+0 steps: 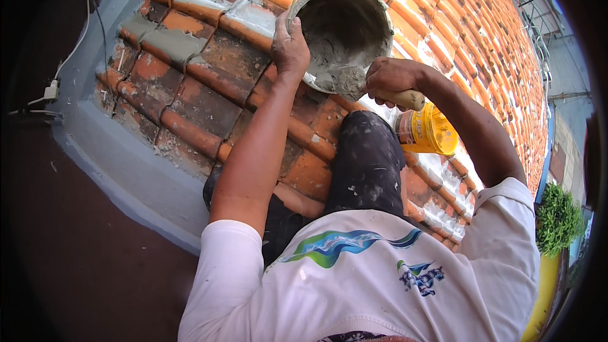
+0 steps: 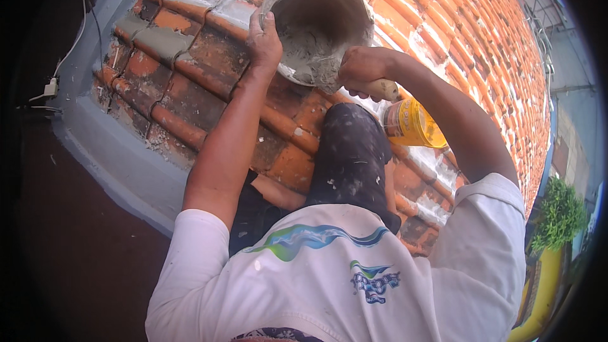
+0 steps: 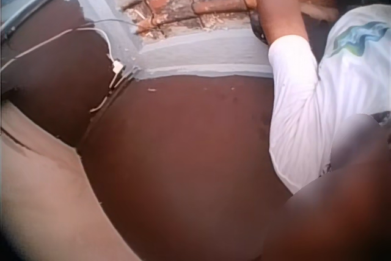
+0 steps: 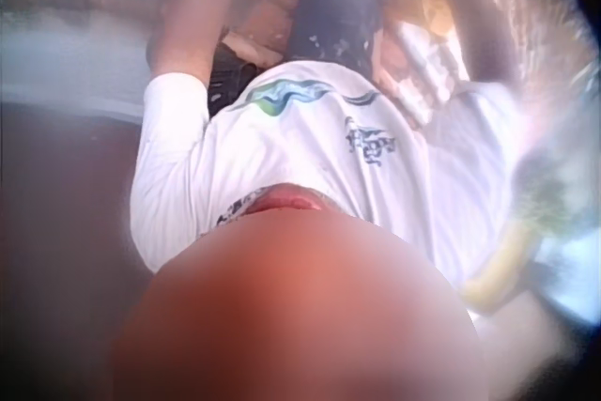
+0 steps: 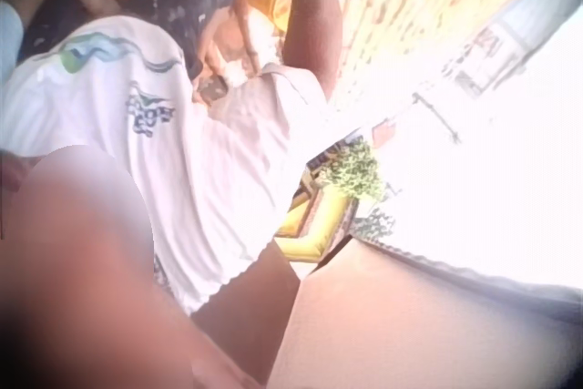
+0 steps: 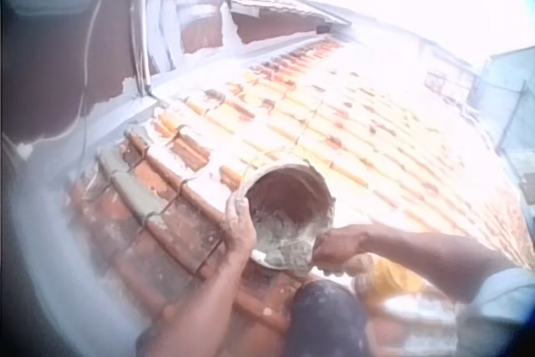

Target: The person scoops mortar from a bucket with a trowel and spreads it between rows of terracotta roof tiles. They repeatedly smooth the mortar along the tile ridges and gaps while kneeling on the roof.

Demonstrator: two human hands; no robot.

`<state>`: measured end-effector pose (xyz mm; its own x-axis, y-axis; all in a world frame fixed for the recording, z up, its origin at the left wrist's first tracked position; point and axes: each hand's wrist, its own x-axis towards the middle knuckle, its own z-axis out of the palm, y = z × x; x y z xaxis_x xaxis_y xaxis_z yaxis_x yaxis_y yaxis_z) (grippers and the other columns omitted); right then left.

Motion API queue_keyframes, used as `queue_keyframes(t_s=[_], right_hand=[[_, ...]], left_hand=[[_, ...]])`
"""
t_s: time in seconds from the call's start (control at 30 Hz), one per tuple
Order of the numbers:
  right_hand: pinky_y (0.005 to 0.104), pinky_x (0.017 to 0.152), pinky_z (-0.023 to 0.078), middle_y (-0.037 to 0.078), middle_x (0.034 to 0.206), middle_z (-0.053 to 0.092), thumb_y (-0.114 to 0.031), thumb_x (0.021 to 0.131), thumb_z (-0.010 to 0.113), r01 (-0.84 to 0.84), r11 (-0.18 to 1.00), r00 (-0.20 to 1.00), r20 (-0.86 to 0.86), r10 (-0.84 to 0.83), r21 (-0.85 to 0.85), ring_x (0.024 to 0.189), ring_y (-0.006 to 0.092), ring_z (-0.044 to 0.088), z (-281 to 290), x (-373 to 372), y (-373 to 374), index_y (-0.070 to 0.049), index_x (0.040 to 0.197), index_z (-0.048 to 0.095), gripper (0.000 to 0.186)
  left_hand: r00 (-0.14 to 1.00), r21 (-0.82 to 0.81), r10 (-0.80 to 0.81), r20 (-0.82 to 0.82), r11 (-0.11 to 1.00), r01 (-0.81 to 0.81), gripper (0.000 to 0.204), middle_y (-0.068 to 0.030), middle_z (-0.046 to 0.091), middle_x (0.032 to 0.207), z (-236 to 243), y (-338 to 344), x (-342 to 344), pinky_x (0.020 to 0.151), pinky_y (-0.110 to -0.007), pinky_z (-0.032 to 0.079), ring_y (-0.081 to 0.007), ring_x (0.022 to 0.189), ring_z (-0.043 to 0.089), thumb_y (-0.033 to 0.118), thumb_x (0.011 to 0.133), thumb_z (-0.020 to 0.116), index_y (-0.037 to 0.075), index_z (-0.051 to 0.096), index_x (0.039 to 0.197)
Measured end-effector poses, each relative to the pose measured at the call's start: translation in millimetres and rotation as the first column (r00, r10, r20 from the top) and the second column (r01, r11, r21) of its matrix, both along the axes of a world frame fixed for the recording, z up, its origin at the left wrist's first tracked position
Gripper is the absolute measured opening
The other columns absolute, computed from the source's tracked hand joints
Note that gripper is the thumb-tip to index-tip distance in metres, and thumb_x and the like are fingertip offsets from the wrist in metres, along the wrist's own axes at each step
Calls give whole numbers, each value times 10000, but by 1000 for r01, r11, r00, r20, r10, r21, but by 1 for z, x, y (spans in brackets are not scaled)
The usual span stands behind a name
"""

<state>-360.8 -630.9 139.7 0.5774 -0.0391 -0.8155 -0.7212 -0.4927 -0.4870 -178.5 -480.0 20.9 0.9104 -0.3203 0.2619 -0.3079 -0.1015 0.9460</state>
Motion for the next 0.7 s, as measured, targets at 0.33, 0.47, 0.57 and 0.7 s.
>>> queue_keyframes(t_s=[0.33, 0.47, 0.57, 0.7], right_hand=[[260, 374, 516, 70, 762, 686, -310, 1087, 619, 397, 727, 832, 116, -543, 560, 481, 95, 612, -14, -39, -3, 52, 1110, 723, 377], [346, 523, 581, 94, 779, 699, -251, 1023, 673, 221, 975, 910, 360, -208, 5, 590, 173, 691, -12, -8, -11, 65, 1024, 730, 321], [446, 629, 615, 183, 821, 735, -168, 938, 656, -86, 890, 903, 343, 260, -447, 727, 284, 772, -25, 36, -15, 82, 994, 721, 264], [497, 639, 625, 257, 871, 765, -111, 896, 623, -309, 704, 855, 138, 501, -639, 777, 360, 797, -45, 86, -2, 93, 994, 719, 245]], left_hand=[[959, -101, -210, -188, 976, 194, 429, -190, 715, 1288, 8, -1, 41, 1054, -427, 505, -306, 1187, 662, 340, 1140, 549, 23, 611, 1423], [904, -176, -277, -327, 957, 230, 486, -171, 676, 1355, 10, -10, 71, 1081, -402, 476, -261, 1227, 613, 385, 1147, 526, 7, 583, 1447], [872, -229, -362, -329, 926, 298, 602, -187, 614, 1455, 0, -9, 85, 1144, -394, 431, -260, 1310, 565, 467, 1158, 468, -5, 516, 1529], [880, -261, -331, -339, 932, 250, 626, -189, 589, 1497, -12, -8, 88, 1186, -392, 403, -271, 1346, 553, 467, 1170, 433, -7, 477, 1577]])
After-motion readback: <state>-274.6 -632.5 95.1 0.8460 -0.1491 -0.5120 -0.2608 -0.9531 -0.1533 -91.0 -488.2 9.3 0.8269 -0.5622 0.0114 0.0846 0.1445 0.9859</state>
